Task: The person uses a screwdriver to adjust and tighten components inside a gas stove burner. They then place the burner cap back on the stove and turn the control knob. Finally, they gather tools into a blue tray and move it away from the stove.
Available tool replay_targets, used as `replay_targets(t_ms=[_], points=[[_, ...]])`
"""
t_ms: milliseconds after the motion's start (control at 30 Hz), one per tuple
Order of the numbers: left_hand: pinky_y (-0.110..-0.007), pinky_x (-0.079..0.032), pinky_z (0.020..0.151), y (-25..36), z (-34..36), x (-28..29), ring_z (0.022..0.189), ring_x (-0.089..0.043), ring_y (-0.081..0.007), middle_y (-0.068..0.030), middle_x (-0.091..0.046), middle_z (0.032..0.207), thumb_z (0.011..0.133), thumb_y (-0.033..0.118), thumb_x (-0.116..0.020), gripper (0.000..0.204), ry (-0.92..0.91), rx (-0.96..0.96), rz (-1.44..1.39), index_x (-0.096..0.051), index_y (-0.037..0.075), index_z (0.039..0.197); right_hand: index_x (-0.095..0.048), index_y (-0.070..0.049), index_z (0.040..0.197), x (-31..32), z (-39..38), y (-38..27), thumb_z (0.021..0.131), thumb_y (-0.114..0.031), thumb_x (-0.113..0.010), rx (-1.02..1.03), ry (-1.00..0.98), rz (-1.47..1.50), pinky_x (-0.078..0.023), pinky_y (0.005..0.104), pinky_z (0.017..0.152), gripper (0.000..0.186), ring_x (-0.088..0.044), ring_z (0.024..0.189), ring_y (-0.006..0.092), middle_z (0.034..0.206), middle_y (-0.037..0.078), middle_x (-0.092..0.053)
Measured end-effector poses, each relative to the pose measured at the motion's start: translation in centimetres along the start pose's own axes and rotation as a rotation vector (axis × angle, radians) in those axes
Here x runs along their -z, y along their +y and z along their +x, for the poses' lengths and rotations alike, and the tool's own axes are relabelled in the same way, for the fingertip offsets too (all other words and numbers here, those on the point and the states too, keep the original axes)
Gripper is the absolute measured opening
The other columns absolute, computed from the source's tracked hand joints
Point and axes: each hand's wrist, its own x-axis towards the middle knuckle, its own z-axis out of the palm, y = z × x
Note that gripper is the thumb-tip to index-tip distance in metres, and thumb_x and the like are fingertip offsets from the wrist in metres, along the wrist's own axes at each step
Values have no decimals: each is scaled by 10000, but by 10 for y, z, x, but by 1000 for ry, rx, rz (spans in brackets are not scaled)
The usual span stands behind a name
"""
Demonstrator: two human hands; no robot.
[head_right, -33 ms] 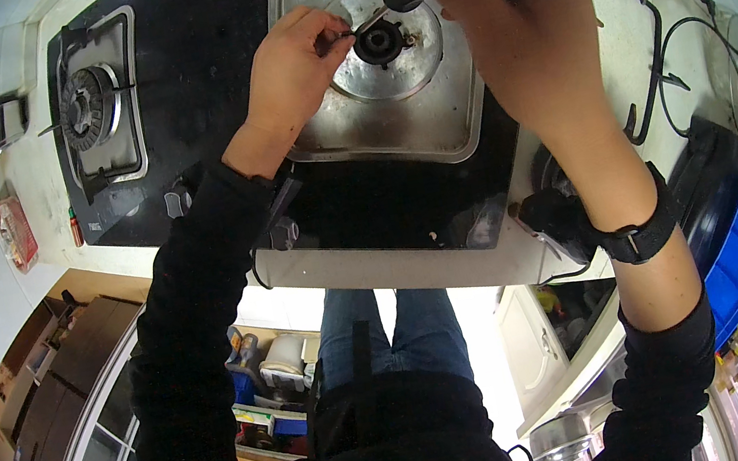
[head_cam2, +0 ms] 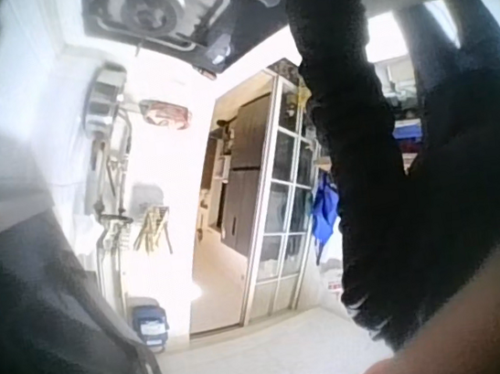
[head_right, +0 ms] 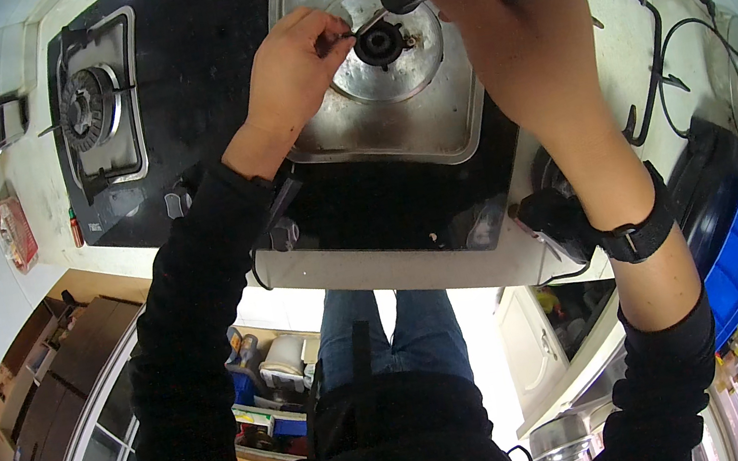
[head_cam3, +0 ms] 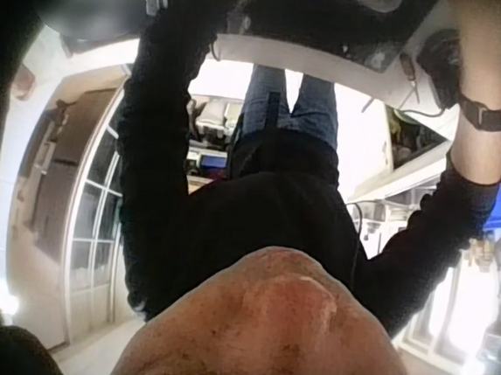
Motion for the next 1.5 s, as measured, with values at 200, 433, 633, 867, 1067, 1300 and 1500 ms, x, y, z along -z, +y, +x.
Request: replay_targets(t_ms=[200, 433, 633, 867, 1067, 1300, 1500], points=[[-333, -525, 680, -1, 5, 4, 754, -646, -245, -78, -633, 864, 835, 104, -769, 159, -61, 1, 15, -681, 38, 950, -657, -27, 1117, -12, 6, 2, 1002, -207, -619, -56, -42, 36, -511, 217, 712, 217, -604, 753, 69, 942, 22, -685], [-344, -523, 689, -1, 7, 8, 764, -637, -259, -75, -629, 873, 852, 117, -758, 141, -93, -40, 32, -681, 38, 940, -648, -32, 1134, -13, 7, 3, 1004, -209, -620, -19, -67, 33, -515, 218, 720, 221, -599, 791, 61, 956, 18, -669], [-348, -520, 711, -1, 11, 11, 786, -629, -257, -80, -619, 874, 860, 135, -751, 144, -134, -62, 70, -681, 41, 943, -642, -41, 1126, -15, 11, 0, 1002, -216, -630, 3, -133, -34, -511, 209, 721, 215, -575, 780, 55, 919, 0, -633], [-350, -528, 720, 0, 12, 11, 788, -632, -260, -88, -602, 883, 874, 109, -725, 120, -192, -13, 31, -673, 32, 951, -634, -64, 1146, -14, 12, 1, 996, -243, -647, 2, -187, -73, -488, 201, 696, 234, -555, 783, 45, 906, -10, -614], [-383, -538, 748, 0, 13, 12, 847, -644, -282, -82, -629, 891, 853, 113, -730, 123, -186, 7, 29, -681, 44, 942, -573, -52, 1205, -6, 21, -22, 950, -244, -695, 101, -329, -275, -495, 275, 715, 343, -591, 792, 117, 922, 43, -626], [-386, -540, 741, 2, 10, 10, 836, -651, -283, -73, -635, 883, 841, 125, -741, 126, -139, 25, -30, -685, 50, 925, -529, -9, 1119, 3, 41, -61, 915, -245, -724, 230, -642, -529, -429, 340, 526, 368, -519, 506, 209, 647, 79, -544], [-381, -538, 737, 0, 8, 11, 829, -650, -280, -71, -634, 873, 842, 147, -751, 143, -71, -91, 46, -682, 52, 925, -566, 25, 1029, -4, 47, -74, 881, -174, -707, 516, -622, -713, -481, 381, 556, 285, -610, 563, 240, 761, 157, -650]])
